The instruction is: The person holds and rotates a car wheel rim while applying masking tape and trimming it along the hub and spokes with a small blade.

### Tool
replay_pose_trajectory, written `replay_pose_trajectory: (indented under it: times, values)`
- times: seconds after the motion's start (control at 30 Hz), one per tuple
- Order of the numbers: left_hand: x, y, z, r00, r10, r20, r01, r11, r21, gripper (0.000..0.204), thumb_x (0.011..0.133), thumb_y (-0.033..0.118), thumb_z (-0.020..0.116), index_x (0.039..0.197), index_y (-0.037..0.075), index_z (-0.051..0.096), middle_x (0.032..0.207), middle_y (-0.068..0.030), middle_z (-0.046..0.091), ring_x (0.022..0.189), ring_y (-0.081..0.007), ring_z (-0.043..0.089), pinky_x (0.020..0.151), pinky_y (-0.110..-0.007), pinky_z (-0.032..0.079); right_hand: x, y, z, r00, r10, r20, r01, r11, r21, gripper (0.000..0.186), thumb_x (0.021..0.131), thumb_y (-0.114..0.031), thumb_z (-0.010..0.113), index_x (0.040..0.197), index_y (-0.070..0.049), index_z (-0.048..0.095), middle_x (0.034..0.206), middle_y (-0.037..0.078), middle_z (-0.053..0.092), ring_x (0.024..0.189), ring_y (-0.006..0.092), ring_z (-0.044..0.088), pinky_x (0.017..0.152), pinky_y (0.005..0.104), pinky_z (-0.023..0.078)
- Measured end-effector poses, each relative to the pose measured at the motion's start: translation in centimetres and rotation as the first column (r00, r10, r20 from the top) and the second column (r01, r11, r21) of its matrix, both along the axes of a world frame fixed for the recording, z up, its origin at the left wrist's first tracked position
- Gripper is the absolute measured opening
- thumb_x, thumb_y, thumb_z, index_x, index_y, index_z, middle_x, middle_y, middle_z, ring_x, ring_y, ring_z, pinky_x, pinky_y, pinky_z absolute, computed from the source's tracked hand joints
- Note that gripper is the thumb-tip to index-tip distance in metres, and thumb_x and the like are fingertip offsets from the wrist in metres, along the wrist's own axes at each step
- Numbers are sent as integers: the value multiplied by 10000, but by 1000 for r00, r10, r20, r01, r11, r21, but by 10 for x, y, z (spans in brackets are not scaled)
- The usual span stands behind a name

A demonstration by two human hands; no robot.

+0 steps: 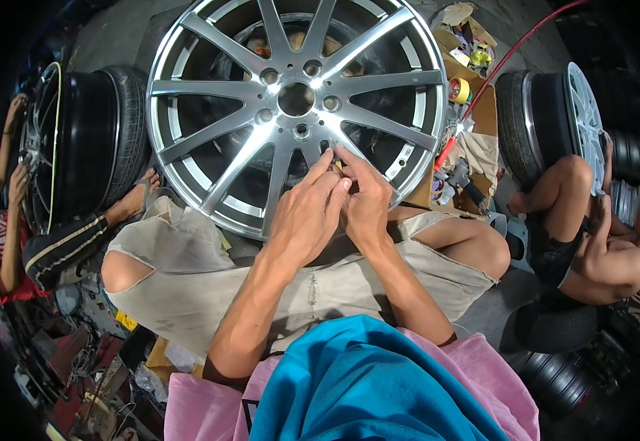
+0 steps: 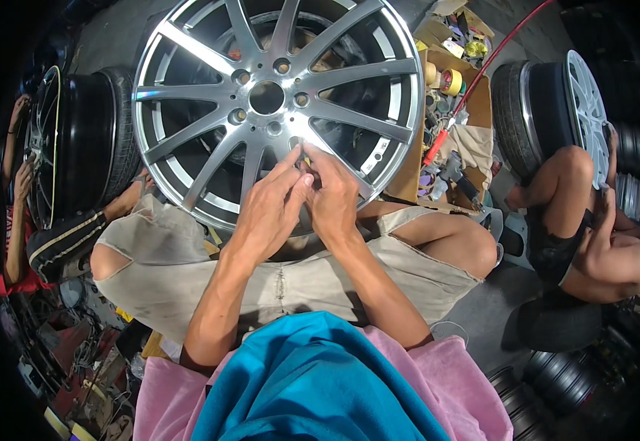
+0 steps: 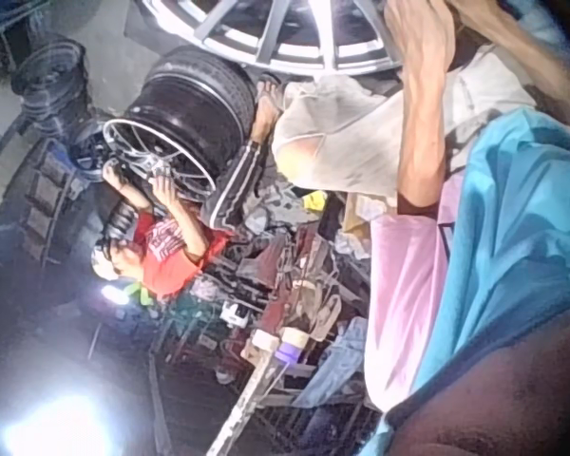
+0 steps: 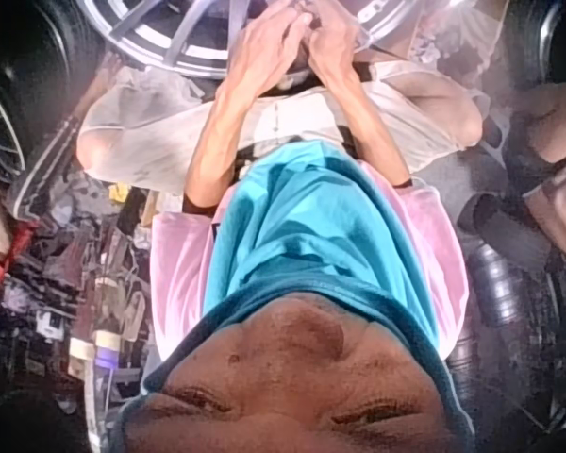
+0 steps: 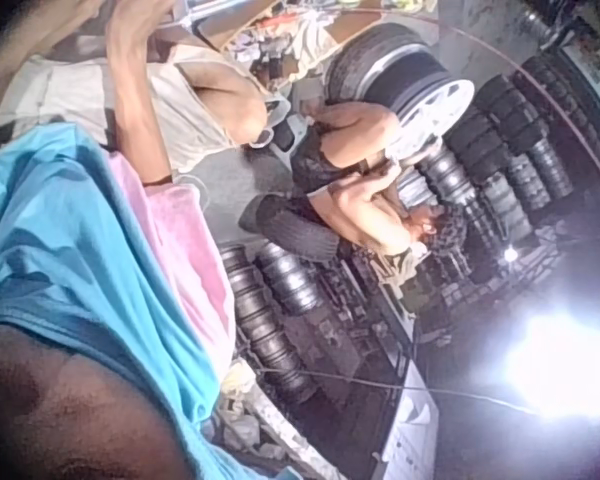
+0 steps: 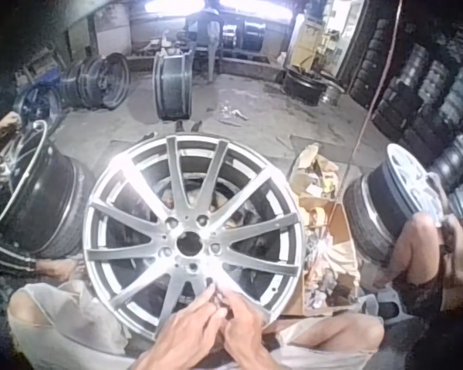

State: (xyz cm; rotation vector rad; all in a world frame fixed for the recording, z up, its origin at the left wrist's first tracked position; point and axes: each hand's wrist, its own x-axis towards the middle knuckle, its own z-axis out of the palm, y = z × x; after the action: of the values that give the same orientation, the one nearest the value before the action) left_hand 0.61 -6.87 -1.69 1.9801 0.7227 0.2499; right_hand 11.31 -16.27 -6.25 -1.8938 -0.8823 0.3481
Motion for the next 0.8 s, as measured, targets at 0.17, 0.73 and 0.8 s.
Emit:
replay_pose_trajectory:
  times: [0.17, 0.73, 0.8]
  values:
    - [1, -1, 2, 1000, 7, 12, -7, 1000, -17, 254, 1119, 182, 618, 1009, -46, 641, 1554, -335, 570, 1067, -548, 671, 907, -529, 550, 2, -2, -3, 998, 1, 61, -1, 1000, 5, 487, 914, 37, 786, 1394, 5, 711, 1178, 213, 778, 946, 346, 776, 789, 426, 618]
    - [-2, -3, 5, 1000, 21, -17, -20, 999, 49, 240, 1115, 184, 623, 1046, -43, 664, 1475, -338, 621, 1083, -549, 669, 919, -542, 552, 6, 4, 0, 999, 41, 36, -41, 999, 11, 416, 937, 1, 782, 1351, -19, 747, 1033, 197, 778, 864, 354, 765, 761, 425, 596]
    - [-2, -4, 5, 1000, 15, -7, -14, 998, 62, 240, 1114, 183, 624, 1050, -44, 664, 1499, -337, 604, 1066, -547, 672, 917, -538, 556, 8, 3, 0, 999, 44, 12, -44, 999, 16, 412, 943, -4, 784, 1353, -19, 751, 1034, 194, 779, 859, 334, 768, 763, 413, 596]
